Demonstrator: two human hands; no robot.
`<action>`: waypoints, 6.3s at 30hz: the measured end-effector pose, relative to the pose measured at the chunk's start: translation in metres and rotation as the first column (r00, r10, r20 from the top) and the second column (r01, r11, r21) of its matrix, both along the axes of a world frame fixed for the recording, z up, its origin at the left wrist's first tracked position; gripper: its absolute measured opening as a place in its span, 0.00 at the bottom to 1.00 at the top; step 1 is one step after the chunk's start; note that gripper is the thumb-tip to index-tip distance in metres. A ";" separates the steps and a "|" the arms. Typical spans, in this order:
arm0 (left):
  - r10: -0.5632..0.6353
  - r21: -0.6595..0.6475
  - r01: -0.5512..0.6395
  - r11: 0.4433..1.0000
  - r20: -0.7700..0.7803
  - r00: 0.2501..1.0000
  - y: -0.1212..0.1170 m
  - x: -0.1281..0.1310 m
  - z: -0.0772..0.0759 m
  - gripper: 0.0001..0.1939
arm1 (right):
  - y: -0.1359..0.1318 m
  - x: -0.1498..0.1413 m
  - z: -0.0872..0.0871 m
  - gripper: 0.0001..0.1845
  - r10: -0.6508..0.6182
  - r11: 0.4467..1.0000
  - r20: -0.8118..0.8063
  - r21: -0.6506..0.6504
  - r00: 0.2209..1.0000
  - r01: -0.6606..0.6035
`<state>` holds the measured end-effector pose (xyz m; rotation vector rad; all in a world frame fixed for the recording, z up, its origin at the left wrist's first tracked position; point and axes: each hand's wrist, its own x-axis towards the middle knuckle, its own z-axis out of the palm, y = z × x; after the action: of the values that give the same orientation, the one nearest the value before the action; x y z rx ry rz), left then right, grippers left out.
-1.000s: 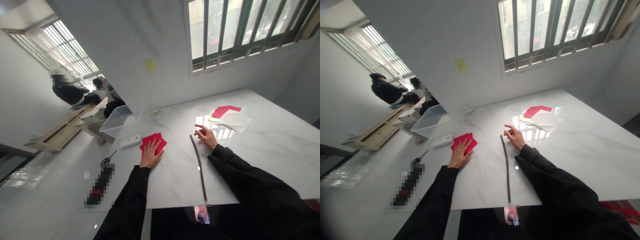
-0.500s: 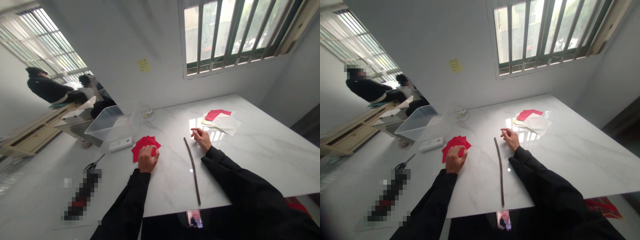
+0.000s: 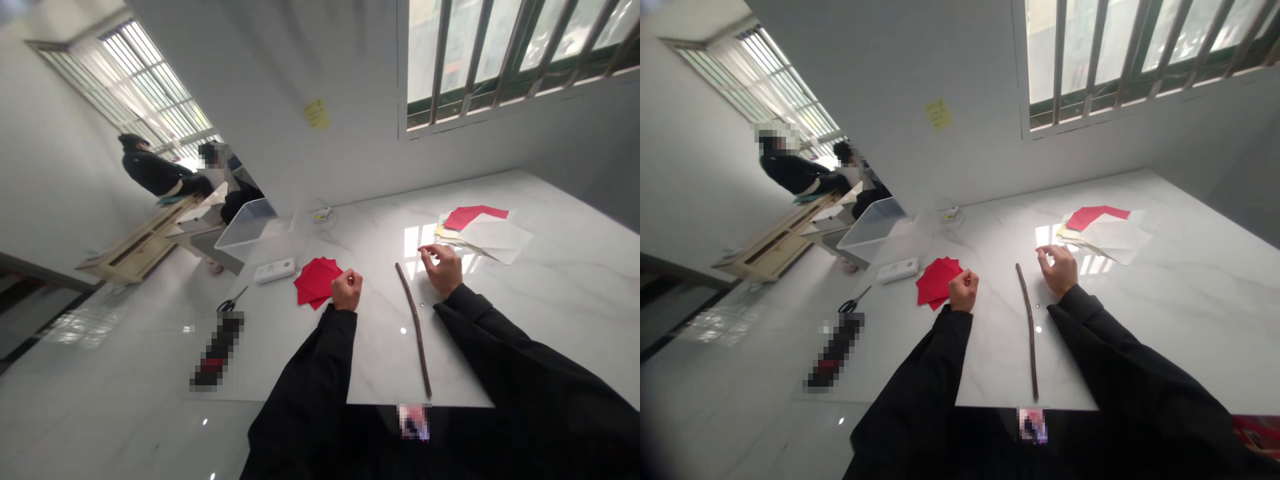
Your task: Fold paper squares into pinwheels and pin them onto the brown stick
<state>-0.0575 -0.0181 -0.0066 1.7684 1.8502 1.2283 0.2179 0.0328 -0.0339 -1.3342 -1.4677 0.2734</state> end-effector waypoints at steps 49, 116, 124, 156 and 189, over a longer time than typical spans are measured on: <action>-0.126 -0.002 0.128 0.992 0.174 0.977 0.010 0.013 -0.002 0.20 | 0.024 0.127 0.006 0.15 -0.570 0.806 0.208 -0.043 0.794 0.590; -0.324 0.111 0.778 0.618 0.938 0.124 0.027 0.050 0.002 0.30 | 0.002 0.001 -0.007 0.32 0.333 0.891 -0.490 -0.116 0.806 -0.439; -0.396 0.112 0.787 0.607 0.901 0.177 0.022 0.051 0.005 0.35 | 0.006 -0.002 -0.005 0.30 0.328 0.891 -0.498 -0.118 0.803 -0.438; -0.211 0.101 0.757 0.646 0.976 0.050 0.024 0.050 -0.003 0.34 | 0.006 0.000 -0.010 0.30 0.324 0.879 -0.566 -0.117 0.758 -0.463; -0.244 0.092 0.760 0.643 0.966 0.090 0.024 0.053 -0.003 0.37 | 0.004 0.001 -0.007 0.33 0.329 0.895 -0.492 -0.110 0.806 -0.432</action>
<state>-0.0049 0.0063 -0.0095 0.8345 0.5282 0.9858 0.2186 0.0365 -0.0412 -1.0242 -1.3023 0.9796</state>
